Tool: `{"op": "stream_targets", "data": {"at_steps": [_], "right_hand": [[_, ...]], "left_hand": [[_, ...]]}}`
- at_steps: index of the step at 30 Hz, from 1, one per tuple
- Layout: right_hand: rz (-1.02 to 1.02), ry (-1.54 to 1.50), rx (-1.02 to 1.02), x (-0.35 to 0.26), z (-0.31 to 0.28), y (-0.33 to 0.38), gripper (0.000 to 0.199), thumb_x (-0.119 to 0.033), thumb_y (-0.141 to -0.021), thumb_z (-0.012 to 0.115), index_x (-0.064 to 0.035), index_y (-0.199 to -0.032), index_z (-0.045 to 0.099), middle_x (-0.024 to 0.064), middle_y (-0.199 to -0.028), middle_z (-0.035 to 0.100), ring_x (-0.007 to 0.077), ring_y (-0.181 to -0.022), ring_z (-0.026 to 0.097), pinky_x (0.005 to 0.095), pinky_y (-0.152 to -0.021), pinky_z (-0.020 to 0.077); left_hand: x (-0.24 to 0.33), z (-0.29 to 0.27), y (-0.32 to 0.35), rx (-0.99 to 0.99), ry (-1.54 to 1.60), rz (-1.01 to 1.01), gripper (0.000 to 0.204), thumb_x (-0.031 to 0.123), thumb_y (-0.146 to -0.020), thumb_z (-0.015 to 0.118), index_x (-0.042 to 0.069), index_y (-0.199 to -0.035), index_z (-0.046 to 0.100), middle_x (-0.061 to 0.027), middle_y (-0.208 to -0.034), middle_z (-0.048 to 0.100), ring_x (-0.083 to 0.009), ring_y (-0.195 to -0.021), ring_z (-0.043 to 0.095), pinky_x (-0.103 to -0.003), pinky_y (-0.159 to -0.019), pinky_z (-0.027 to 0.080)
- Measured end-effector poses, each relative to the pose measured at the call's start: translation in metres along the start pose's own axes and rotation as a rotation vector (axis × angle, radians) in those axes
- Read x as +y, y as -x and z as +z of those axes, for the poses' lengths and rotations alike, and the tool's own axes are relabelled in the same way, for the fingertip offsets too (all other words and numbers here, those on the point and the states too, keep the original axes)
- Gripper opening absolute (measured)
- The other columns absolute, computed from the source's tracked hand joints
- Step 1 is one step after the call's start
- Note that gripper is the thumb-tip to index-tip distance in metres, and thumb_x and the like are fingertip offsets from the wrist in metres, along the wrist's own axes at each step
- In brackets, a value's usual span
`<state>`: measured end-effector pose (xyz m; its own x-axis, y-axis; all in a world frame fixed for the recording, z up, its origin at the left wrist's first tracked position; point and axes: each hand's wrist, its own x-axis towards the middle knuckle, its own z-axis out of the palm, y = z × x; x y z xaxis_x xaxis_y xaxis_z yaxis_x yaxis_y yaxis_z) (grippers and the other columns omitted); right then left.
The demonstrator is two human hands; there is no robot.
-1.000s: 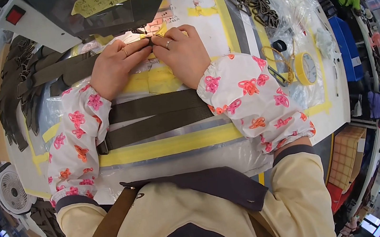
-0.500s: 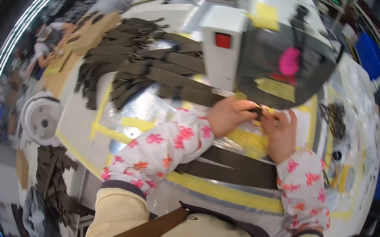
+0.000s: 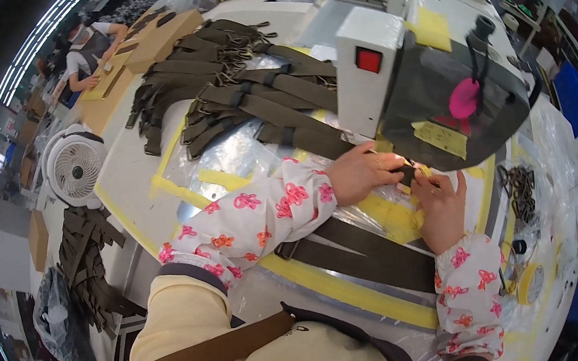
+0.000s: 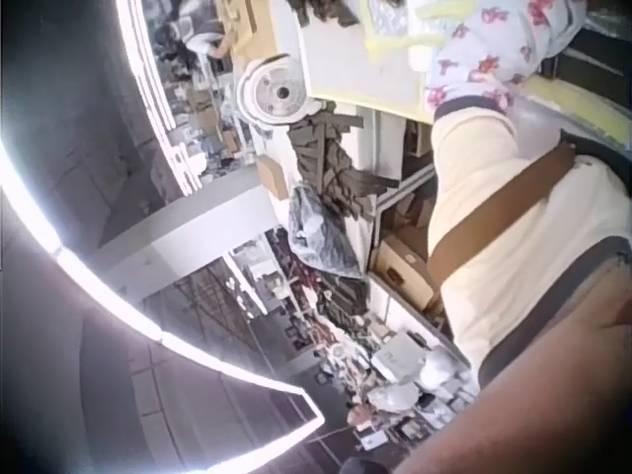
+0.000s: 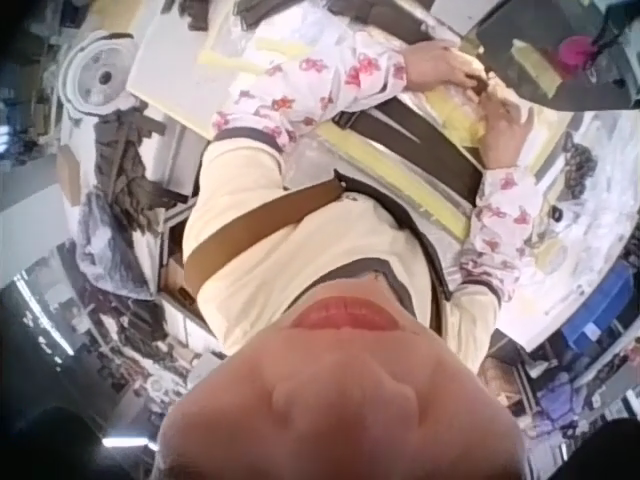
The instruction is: The person is assembling nylon straps by attaching metal hardware and sewing them together.
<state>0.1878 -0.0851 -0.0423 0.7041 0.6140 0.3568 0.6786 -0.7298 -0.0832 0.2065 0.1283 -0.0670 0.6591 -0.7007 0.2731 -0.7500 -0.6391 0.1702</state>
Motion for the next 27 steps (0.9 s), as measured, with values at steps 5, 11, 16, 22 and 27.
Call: {"op": "stream_targets", "data": {"at_steps": [5,11,16,22,27], "right_hand": [[0.018,0.061,-0.016,0.001,0.004,-0.003,0.029,-0.005,-0.066,0.059,-0.0109,-0.094,0.063,-0.0002,-0.108,0.061,0.018,-0.097,0.051,0.0552,-0.096,0.0247],[0.031,0.098,-0.022,0.0,0.009,-0.001,0.02,-0.009,-0.07,0.058,-0.0129,-0.089,0.064,-0.0036,-0.109,0.06,0.0147,-0.097,0.051,0.0553,-0.097,0.0243],[0.074,0.112,-0.141,-0.003,0.002,0.0,0.035,0.0,-0.064,0.06,-0.0106,-0.097,0.063,-0.002,-0.112,0.059,0.0178,-0.101,0.05,0.0532,-0.097,0.0253],[0.081,0.143,-0.157,0.002,0.002,-0.003,0.039,0.001,-0.066,0.06,-0.0131,-0.103,0.061,-0.0045,-0.117,0.056,0.0175,-0.104,0.049,0.0539,-0.097,0.0254],[0.134,0.128,-0.212,0.006,0.005,-0.01,0.039,0.001,-0.068,0.06,-0.0143,-0.104,0.06,-0.0045,-0.117,0.056,0.0176,-0.105,0.048,0.0545,-0.097,0.0246]], "left_hand": [[-0.005,-0.003,0.003,0.053,0.059,-0.02,0.041,0.002,-0.07,0.052,0.013,-0.109,0.058,-0.0047,-0.125,0.048,-0.0177,-0.12,0.041,-0.04,-0.096,0.029],[-0.007,0.003,0.003,0.069,0.143,-0.083,0.038,-0.002,-0.074,0.051,0.013,-0.108,0.059,-0.0055,-0.121,0.053,-0.0198,-0.115,0.046,-0.037,-0.092,0.031],[-0.007,0.005,0.003,0.051,0.116,-0.041,0.04,-0.004,-0.073,0.049,0.012,-0.109,0.059,-0.006,-0.12,0.053,-0.0199,-0.113,0.047,-0.034,-0.088,0.033],[-0.013,0.002,-0.004,0.092,0.136,-0.014,0.04,-0.005,-0.074,0.049,0.013,-0.109,0.059,-0.0065,-0.116,0.055,-0.0173,-0.109,0.05,-0.032,-0.075,0.037],[-0.021,0.006,-0.007,0.182,0.23,-0.005,0.035,-0.004,-0.074,0.05,0.012,-0.103,0.062,-0.0087,-0.11,0.058,-0.0251,-0.089,0.06,-0.033,-0.07,0.045]]}}
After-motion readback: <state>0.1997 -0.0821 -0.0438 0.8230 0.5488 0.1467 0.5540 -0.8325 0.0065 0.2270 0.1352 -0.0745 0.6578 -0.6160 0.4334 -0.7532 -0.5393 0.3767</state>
